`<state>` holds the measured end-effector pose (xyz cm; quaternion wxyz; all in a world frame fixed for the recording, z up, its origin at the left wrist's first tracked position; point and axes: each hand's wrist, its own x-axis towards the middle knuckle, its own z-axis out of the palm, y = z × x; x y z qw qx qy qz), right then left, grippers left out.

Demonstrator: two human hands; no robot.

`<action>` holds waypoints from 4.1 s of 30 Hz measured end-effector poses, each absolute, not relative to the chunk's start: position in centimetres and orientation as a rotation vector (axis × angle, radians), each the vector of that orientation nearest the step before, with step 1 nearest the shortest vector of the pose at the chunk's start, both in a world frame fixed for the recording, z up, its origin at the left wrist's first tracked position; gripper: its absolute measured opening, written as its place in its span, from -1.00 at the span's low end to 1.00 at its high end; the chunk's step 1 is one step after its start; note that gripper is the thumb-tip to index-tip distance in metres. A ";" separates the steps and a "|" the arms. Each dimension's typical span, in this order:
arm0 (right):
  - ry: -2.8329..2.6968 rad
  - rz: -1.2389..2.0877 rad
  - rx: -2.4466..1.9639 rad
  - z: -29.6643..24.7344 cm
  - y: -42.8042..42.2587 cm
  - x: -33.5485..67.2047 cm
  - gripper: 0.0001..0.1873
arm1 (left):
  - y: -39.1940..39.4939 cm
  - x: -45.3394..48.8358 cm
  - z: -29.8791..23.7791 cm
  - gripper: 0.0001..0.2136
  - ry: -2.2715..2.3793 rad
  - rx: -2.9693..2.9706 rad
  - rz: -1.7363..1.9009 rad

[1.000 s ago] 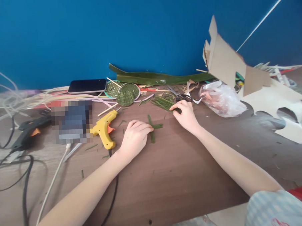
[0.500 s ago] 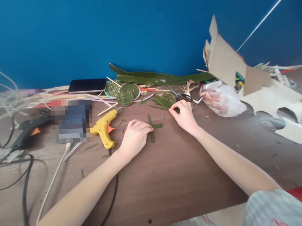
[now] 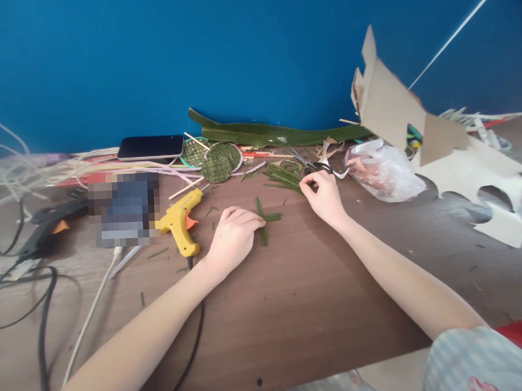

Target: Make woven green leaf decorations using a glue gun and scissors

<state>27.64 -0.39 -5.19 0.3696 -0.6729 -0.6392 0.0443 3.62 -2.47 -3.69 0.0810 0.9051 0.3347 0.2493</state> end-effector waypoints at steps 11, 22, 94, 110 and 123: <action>-1.868 0.054 -1.648 -3.9 -1.1 26.8 -0.95 | -2.7 3.5 -3.8 -0.68 0.993 2.810 0.740; -1.965 0.344 -1.659 -3.3 1.6 26.6 -0.94 | -2.8 3.5 -4.2 -0.72 0.999 2.890 0.702; -1.378 1.391 -1.337 -2.2 0.3 21.9 -0.96 | -3.4 3.7 -3.6 -0.75 1.013 2.996 0.642; -1.257 1.521 -1.325 -2.5 0.5 22.4 -0.95 | -3.4 3.7 -3.6 -0.76 1.032 2.994 0.636; -1.912 0.934 -1.426 -1.5 -0.3 21.8 -0.90 | -3.6 3.7 -3.6 -0.75 1.008 3.014 0.659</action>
